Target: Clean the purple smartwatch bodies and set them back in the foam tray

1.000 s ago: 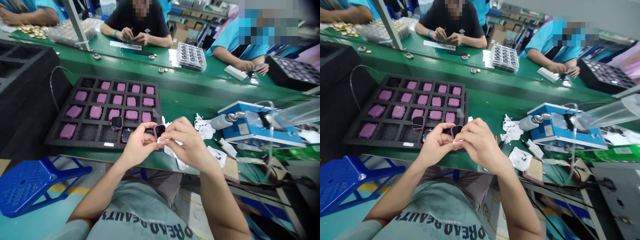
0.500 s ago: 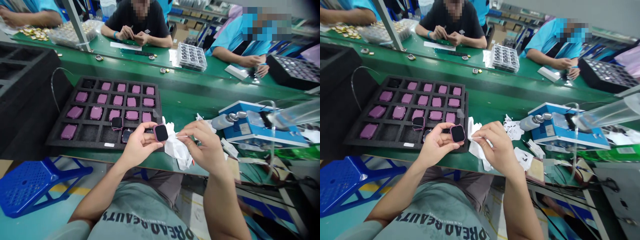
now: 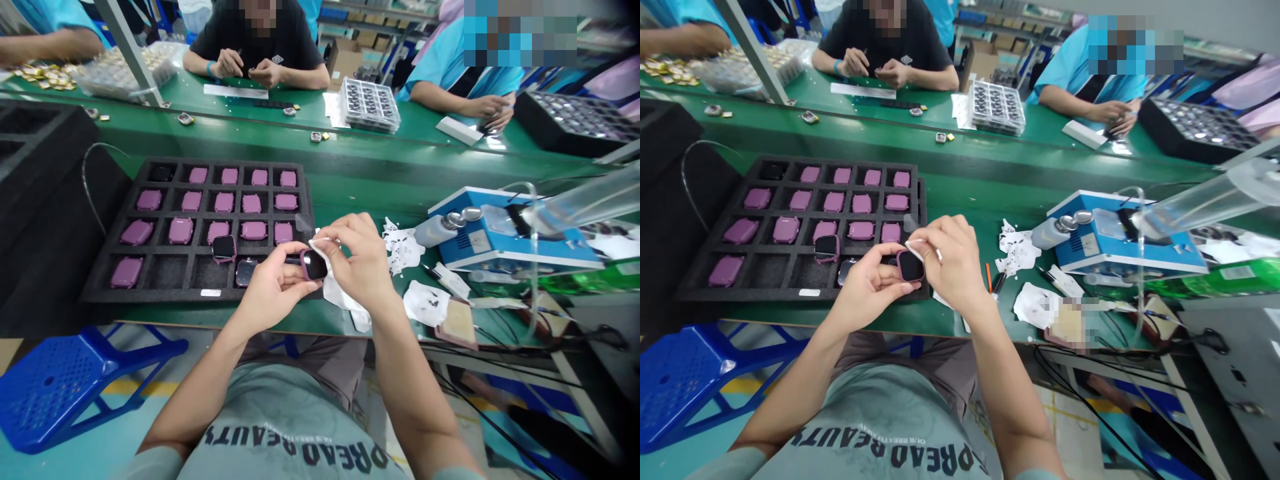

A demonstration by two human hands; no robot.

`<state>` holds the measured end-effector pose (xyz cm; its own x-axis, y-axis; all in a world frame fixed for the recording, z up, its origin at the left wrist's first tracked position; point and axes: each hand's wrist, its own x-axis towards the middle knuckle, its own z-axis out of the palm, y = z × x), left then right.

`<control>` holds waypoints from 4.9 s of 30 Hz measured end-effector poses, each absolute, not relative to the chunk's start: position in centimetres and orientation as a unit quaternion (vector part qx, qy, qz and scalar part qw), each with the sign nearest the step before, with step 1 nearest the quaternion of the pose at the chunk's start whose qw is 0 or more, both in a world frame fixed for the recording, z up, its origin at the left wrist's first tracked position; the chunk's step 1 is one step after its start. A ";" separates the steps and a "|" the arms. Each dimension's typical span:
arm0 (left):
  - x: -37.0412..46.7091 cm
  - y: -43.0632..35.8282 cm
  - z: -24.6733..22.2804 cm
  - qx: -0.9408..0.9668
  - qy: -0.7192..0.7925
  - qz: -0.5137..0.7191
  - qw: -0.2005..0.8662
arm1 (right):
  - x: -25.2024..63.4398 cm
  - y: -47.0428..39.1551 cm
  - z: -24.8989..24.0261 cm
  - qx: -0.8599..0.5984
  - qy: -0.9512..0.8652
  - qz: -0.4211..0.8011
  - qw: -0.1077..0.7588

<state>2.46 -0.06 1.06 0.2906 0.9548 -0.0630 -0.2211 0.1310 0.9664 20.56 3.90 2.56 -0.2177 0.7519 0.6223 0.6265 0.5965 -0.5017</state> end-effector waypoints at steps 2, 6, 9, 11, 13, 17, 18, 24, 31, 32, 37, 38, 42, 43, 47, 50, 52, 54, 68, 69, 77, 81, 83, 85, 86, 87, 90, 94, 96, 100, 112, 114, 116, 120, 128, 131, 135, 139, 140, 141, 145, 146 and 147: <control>2.5 0.0 1.4 0.464 0.382 0.452 0.659 | 21.5 4.6 2.1 -0.470 -0.762 0.060 0.441; 2.5 -0.1 1.7 0.455 0.382 0.447 0.669 | 23.8 4.3 1.6 -0.490 -0.733 0.052 0.469; 2.5 -0.1 1.5 0.455 0.386 0.448 0.666 | 24.6 2.8 1.9 -0.489 -0.731 0.052 0.473; 2.6 -0.1 1.5 0.456 0.395 0.449 0.658 | 24.3 1.5 2.4 -0.471 -0.749 0.057 0.462; 2.6 -0.1 1.4 0.459 0.404 0.446 0.654 | 23.5 0.4 2.7 -0.437 -0.780 0.062 0.443; 2.5 0.0 1.2 0.480 0.404 0.438 0.643 | 21.4 0.1 2.7 -0.403 -0.816 0.062 0.410; 2.5 0.0 1.2 0.487 0.402 0.437 0.640 | 21.0 0.5 2.6 -0.410 -0.813 0.057 0.410; 2.5 0.2 1.8 0.482 0.408 0.429 0.646 | 21.1 4.6 1.6 -0.465 -0.789 0.035 0.401; 2.6 0.1 1.9 0.463 0.412 0.435 0.653 | 23.4 1.6 1.7 -0.435 -0.778 0.067 0.448; 2.6 0.2 1.8 0.465 0.411 0.434 0.653 | 23.4 0.8 1.9 -0.422 -0.784 0.073 0.450; 2.2 0.4 1.5 0.492 0.397 0.411 0.657 | 22.4 0.2 2.4 -0.367 -0.824 0.088 0.423; 2.2 0.4 1.5 0.498 0.394 0.406 0.657 | 22.2 0.9 2.4 -0.365 -0.825 0.086 0.423; 2.0 0.4 1.7 0.511 0.389 0.397 0.656 | 21.7 4.5 2.5 -0.380 -0.818 0.080 0.424; 2.1 0.4 1.7 0.512 0.389 0.398 0.654 | 21.8 5.1 2.5 -0.391 -0.815 0.076 0.421; 2.3 0.2 1.9 0.510 0.404 0.409 0.640 | 22.5 5.1 2.8 -0.421 -0.788 0.082 0.442; 2.4 0.2 1.7 0.522 0.405 0.410 0.629 | 23.1 3.3 3.2 -0.430 -0.762 0.104 0.473; 2.5 0.2 1.5 0.532 0.406 0.405 0.623 | 23.2 2.3 3.5 -0.436 -0.761 0.109 0.468; 2.6 0.2 1.3 0.539 0.409 0.400 0.619 | 22.8 1.8 3.5 -0.438 -0.775 0.112 0.442; 2.4 0.3 1.2 0.533 0.400 0.401 0.629 | 21.3 1.8 4.4 -0.343 -0.883 0.086 0.309; 2.4 0.4 1.2 0.522 0.400 0.398 0.639 | 21.4 1.5 4.4 -0.331 -0.889 0.085 0.305; 2.2 0.3 1.7 0.476 0.388 0.409 0.675 | 26.4 1.1 0.4 -0.410 -0.831 0.017 0.377; 2.1 0.2 1.8 0.477 0.400 0.413 0.665 | 28.4 0.9 -1.4 -0.457 -0.789 0.030 0.410; 2.1 0.2 1.8 0.483 0.404 0.411 0.660 | 28.5 0.6 -1.5 -0.471 -0.776 0.039 0.416; 2.1 0.2 1.8 0.486 0.407 0.410 0.656 | 28.2 0.4 -1.4 -0.480 -0.767 0.050 0.423; 2.1 0.2 1.8 0.487 0.408 0.410 0.654 | 28.0 0.3 -1.4 -0.481 -0.764 0.055 0.427; 2.1 0.2 1.8 0.487 0.410 0.410 0.653 | 27.8 0.3 -1.3 -0.482 -0.761 0.060 0.430; 2.1 0.2 1.9 0.491 0.412 0.409 0.649 | 27.4 0.2 -1.0 -0.478 -0.759 0.071 0.436; 2.1 0.2 1.8 0.496 0.421 0.407 0.641 | 26.3 -0.5 0.0 -0.459 -0.763 0.077 0.448; 2.1 0.2 1.8 0.498 0.426 0.408 0.635 | 25.1 -1.2 0.7 -0.444 -0.766 0.078 0.458; 2.2 0.2 1.7 0.501 0.431 0.419 0.623 | 21.7 -2.1 1.4 -0.437 -0.769 0.061 0.462; 2.2 0.2 2.2 0.477 0.434 0.424 0.636 | 23.1 -0.1 0.5 -0.476 -0.727 0.053 0.491; 2.2 0.2 2.0 0.486 0.431 0.420 0.634 | 22.8 -1.0 1.2 -0.444 -0.752 0.070 0.482; 2.1 0.3 1.8 0.498 0.423 0.412 0.635 | 22.3 -1.2 1.9 -0.416 -0.781 0.080 0.458; 1.9 0.5 1.7 0.526 0.404 0.384 0.642 | 21.3 1.3 2.8 -0.405 -0.819 0.063 0.403; 1.8 0.4 2.2 0.508 0.407 0.379 0.658 | 22.8 4.5 2.8 -0.450 -0.796 0.041 0.402; 1.8 0.4 2.2 0.502 0.407 0.375 0.664 | 24.1 2.3 3.3 -0.428 -0.802 0.050 0.414; 2.0 0.4 2.2 0.499 0.412 0.373 0.665 | 24.0 -0.1 4.2 -0.385 -0.844 0.053 0.369; 2.1 0.4 2.1 0.499 0.414 0.375 0.662 | 21.8 0.2 3.9 -0.359 -0.871 0.028 0.334; 2.1 0.4 2.1 0.502 0.416 0.378 0.657 | 21.2 0.6 3.7 -0.363 -0.868 0.019 0.340; 2.2 0.4 2.1 0.506 0.421 0.382 0.649 | 20.7 1.1 3.5 -0.371 -0.860 0.014 0.350; 2.4 0.3 2.1 0.519 0.435 0.400 0.617 | 19.8 2.4 3.0 -0.433 -0.809 0.037 0.395; 2.4 0.3 2.1 0.521 0.435 0.402 0.615 | 19.8 2.6 2.8 -0.448 -0.799 0.044 0.399; 2.4 0.3 2.1 0.521 0.434 0.403 0.615 | 20.0 2.8 2.6 -0.464 -0.790 0.044 0.399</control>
